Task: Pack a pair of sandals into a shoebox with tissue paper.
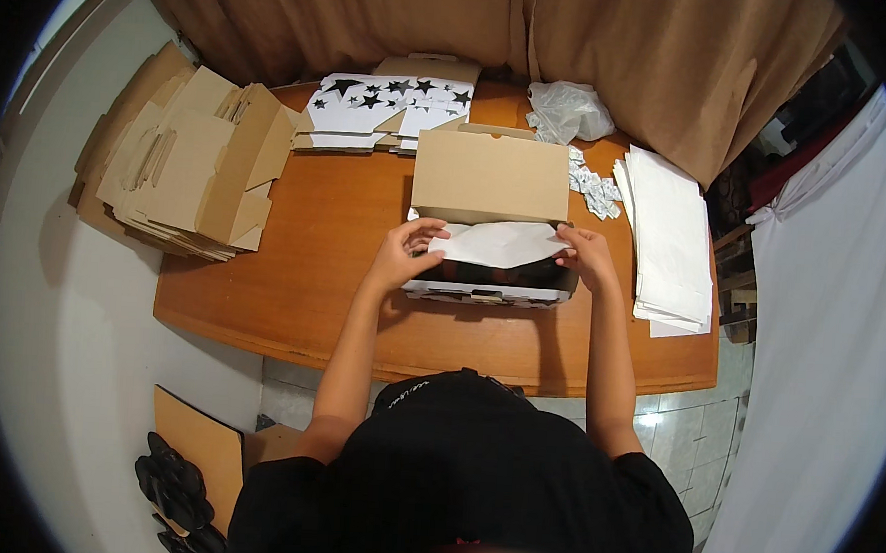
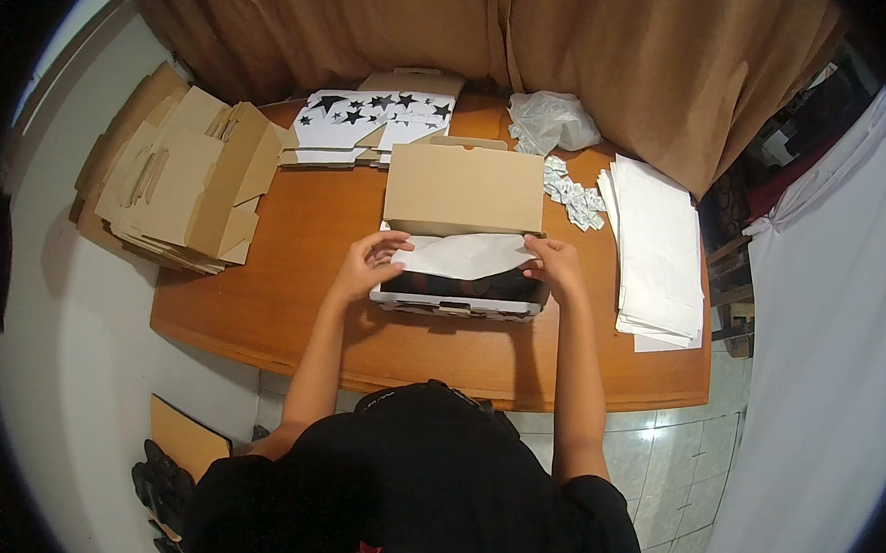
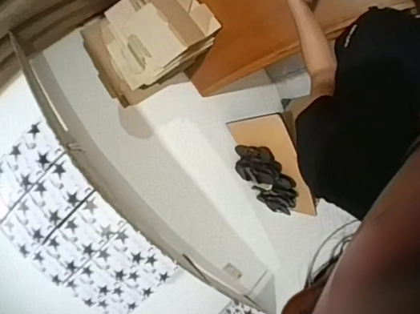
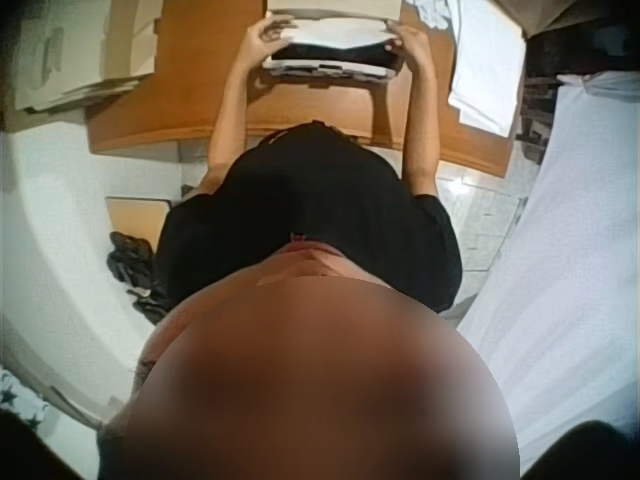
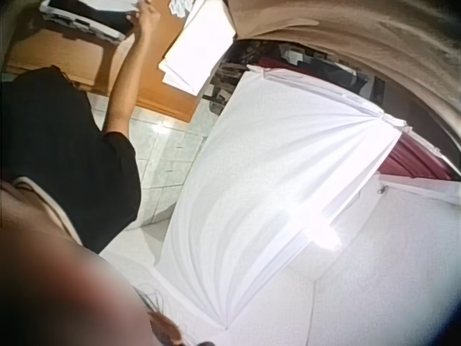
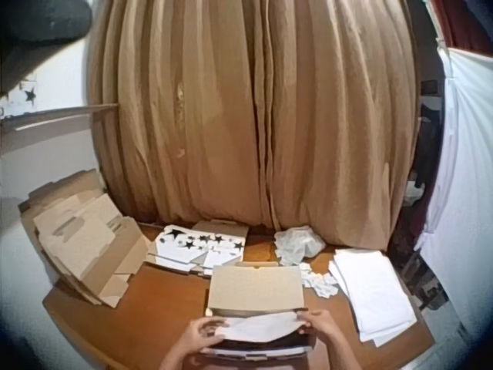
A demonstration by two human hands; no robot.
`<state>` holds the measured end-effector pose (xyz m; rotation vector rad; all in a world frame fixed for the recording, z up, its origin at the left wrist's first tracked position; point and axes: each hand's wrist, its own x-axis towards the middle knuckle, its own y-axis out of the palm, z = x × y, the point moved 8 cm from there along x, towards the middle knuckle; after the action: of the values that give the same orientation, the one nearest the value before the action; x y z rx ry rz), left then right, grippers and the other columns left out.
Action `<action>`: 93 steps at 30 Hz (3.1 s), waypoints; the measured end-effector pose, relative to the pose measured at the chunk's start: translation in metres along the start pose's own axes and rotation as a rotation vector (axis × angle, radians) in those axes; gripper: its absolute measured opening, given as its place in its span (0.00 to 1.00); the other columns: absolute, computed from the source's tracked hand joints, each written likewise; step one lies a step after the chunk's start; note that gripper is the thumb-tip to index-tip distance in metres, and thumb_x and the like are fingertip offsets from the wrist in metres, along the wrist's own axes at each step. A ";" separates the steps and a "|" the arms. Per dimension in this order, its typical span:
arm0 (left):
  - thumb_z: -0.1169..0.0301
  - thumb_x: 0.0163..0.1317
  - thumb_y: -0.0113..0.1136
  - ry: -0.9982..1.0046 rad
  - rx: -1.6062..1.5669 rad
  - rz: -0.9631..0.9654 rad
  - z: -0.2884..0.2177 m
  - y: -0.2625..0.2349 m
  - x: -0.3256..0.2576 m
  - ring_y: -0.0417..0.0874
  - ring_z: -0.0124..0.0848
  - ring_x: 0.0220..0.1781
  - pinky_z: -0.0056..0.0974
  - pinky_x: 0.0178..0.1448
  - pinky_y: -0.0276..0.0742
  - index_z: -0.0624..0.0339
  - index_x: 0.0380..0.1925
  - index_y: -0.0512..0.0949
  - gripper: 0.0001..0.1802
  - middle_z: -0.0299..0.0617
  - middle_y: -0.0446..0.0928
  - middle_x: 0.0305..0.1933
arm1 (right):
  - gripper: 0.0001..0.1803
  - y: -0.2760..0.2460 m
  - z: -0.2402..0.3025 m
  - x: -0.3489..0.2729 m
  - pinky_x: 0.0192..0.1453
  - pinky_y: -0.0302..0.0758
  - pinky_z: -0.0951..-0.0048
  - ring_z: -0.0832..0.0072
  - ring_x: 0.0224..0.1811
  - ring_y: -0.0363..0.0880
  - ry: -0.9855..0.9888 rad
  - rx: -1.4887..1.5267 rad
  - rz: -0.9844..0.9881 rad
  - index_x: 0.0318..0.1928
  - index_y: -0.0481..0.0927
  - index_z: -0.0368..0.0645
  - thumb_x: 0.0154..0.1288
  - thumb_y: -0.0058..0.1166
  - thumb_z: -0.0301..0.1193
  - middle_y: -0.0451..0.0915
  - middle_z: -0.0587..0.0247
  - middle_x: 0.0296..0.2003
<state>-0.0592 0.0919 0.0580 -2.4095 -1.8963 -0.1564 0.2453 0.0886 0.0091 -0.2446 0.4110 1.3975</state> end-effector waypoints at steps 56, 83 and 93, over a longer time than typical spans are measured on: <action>0.59 0.46 0.64 0.501 1.007 0.005 -0.004 0.109 -0.057 0.71 0.36 0.41 0.41 0.44 0.62 0.55 0.33 0.78 0.16 0.37 0.72 0.36 | 0.04 0.105 -0.010 -0.035 0.35 0.76 0.63 0.60 0.31 0.79 -0.760 -1.185 0.358 0.26 0.81 0.44 0.47 0.59 0.29 0.79 0.56 0.25; 0.60 0.44 0.66 0.400 1.056 0.143 -0.009 0.117 -0.045 0.70 0.36 0.44 0.43 0.48 0.60 0.56 0.38 0.74 0.21 0.39 0.71 0.43 | 0.30 -0.040 -0.067 0.011 0.67 0.50 0.68 0.62 0.64 0.57 -0.537 -0.321 -0.095 0.61 0.59 0.34 0.71 0.28 0.46 0.62 0.50 0.60; 0.57 0.48 0.62 0.499 0.914 0.066 -0.007 0.123 -0.029 0.67 0.40 0.57 0.53 0.62 0.56 0.57 0.53 0.68 0.32 0.44 0.68 0.50 | 0.49 0.006 -0.034 -0.015 0.70 0.41 0.57 0.45 0.68 0.43 -0.673 -0.821 -0.040 0.63 0.44 0.25 0.62 0.33 0.61 0.45 0.32 0.64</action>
<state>0.0531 0.0338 0.0617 -1.6086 -1.2557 0.0950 0.2333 0.0625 -0.0154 -0.4166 -0.7389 1.4543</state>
